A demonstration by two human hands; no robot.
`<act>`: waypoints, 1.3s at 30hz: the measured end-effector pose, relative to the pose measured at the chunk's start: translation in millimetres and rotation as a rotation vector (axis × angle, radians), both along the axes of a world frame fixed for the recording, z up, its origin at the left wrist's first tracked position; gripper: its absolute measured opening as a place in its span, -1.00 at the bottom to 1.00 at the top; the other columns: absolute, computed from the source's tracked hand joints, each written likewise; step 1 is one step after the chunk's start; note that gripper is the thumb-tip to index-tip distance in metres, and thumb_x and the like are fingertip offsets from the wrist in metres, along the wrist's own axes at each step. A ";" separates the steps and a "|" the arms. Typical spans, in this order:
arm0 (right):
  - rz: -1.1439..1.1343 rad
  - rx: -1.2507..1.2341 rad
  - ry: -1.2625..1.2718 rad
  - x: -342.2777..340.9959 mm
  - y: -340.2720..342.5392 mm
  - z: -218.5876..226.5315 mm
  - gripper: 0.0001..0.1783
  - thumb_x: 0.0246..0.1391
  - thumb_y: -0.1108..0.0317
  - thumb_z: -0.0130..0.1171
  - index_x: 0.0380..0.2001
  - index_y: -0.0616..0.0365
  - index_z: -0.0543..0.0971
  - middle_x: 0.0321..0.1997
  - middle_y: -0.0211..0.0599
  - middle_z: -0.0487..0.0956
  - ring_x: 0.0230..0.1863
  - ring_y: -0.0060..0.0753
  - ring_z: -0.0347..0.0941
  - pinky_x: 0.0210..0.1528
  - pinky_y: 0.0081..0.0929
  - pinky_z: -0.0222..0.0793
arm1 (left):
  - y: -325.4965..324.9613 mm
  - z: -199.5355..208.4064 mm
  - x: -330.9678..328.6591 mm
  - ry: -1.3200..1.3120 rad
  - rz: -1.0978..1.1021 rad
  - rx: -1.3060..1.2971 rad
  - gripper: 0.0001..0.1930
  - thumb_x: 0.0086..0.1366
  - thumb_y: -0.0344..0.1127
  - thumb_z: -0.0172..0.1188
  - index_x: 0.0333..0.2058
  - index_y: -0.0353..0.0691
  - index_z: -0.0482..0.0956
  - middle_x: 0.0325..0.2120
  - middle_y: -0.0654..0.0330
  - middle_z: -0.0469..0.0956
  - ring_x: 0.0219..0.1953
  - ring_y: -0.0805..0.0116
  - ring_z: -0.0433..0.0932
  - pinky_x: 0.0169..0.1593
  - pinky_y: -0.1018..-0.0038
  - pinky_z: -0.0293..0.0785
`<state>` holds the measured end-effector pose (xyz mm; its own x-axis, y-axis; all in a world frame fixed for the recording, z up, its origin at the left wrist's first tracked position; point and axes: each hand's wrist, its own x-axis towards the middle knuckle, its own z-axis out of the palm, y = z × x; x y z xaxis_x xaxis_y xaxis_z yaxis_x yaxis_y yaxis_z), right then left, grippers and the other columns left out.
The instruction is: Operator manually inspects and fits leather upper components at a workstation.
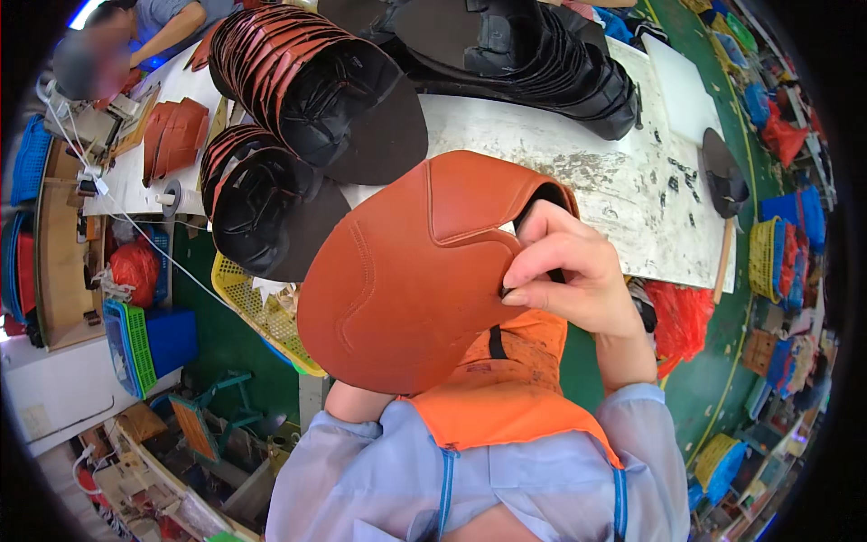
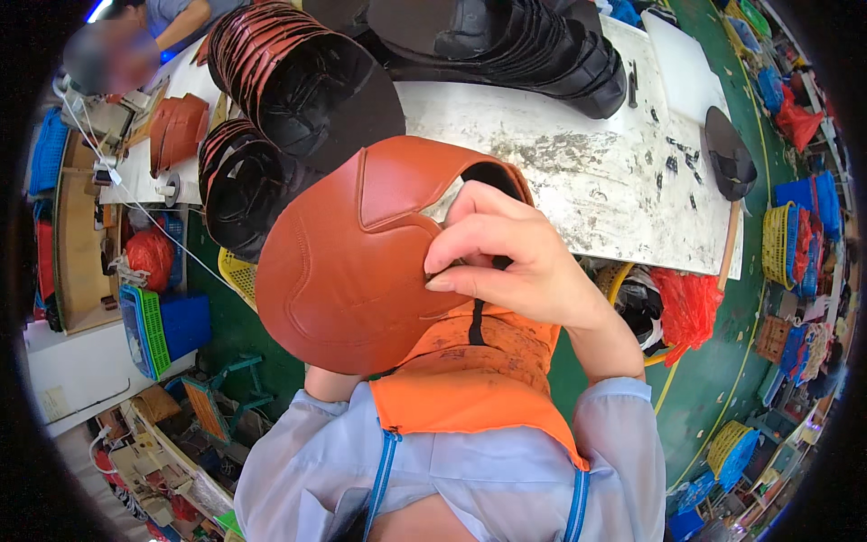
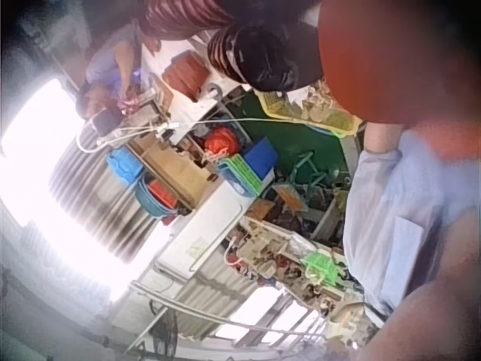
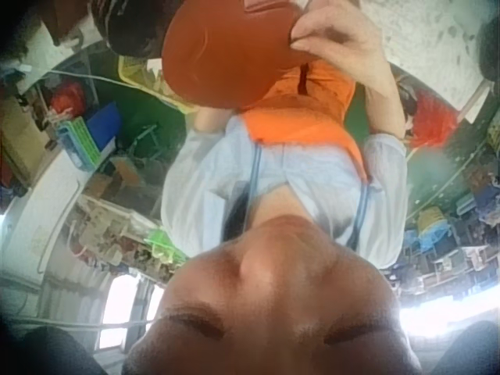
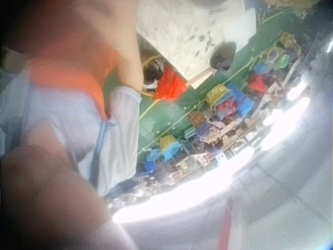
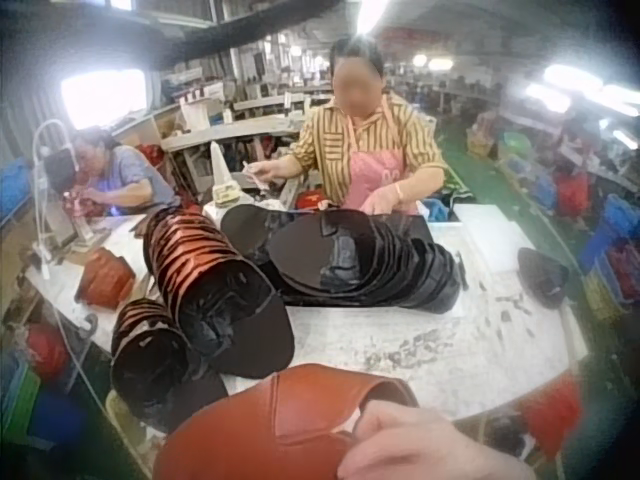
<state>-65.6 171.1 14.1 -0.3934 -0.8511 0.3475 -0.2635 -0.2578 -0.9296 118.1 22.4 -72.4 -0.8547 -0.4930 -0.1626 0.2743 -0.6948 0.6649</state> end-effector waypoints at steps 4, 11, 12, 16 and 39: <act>0.047 0.209 -0.324 -2.9 -3.0 -2.6 -0.51 -0.09 0.54 0.48 -0.06 0.12 0.53 -0.24 -0.50 0.39 -0.28 -0.68 0.29 -0.32 -0.65 0.22 | -22.1 -4.8 -50.2 0.020 -0.055 0.049 -0.47 0.45 -0.18 0.12 0.31 -0.19 0.28 0.22 0.13 0.39 0.16 0.24 0.45 0.11 0.31 0.49; -0.207 0.014 -0.039 13.8 -31.1 -18.8 -0.26 -0.07 0.52 0.45 0.20 0.11 0.37 -0.12 -0.39 0.38 -0.46 -0.68 0.25 -0.37 -0.64 0.29 | -2.5 6.0 -3.7 0.017 -0.139 0.098 -0.46 0.46 -0.16 0.10 0.33 -0.18 0.25 0.24 0.12 0.37 0.18 0.23 0.45 0.11 0.31 0.49; -0.251 -0.132 -0.081 14.2 -27.2 -23.3 -0.32 -0.06 0.61 0.40 0.17 0.14 0.42 -0.09 -0.34 0.39 -0.42 -0.65 0.33 -0.31 -0.63 0.37 | -6.7 6.4 -11.0 0.024 -0.137 0.103 -0.46 0.47 -0.16 0.10 0.33 -0.18 0.25 0.25 0.12 0.37 0.18 0.23 0.45 0.11 0.31 0.49; -0.414 -0.110 0.073 3.2 -6.1 -17.1 -0.61 0.00 0.69 0.29 -0.05 0.24 0.59 -0.08 -0.26 0.46 -0.32 -0.61 0.43 -0.26 -0.63 0.40 | -15.1 6.5 -25.8 0.030 -0.156 0.147 -0.45 0.47 -0.15 0.09 0.34 -0.18 0.24 0.26 0.12 0.36 0.19 0.22 0.44 0.12 0.30 0.49; -0.392 -0.123 0.642 -20.0 -13.7 -28.7 -0.58 -0.12 0.46 0.42 -0.10 -0.03 0.69 -0.16 -0.41 0.52 -0.14 -0.23 0.45 -0.09 -0.27 0.35 | -13.5 16.2 -103.4 -0.426 0.234 -0.786 -0.74 0.22 -0.34 0.29 -0.10 -0.19 0.61 -0.29 0.23 0.58 -0.25 0.20 0.59 -0.13 0.35 0.53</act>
<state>-85.6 157.5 -14.5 -0.3473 -0.6315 0.6932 -0.8365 -0.1255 -0.5335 14.7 8.8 -56.2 -0.6646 -0.7471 0.0142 -0.0250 0.0412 0.9988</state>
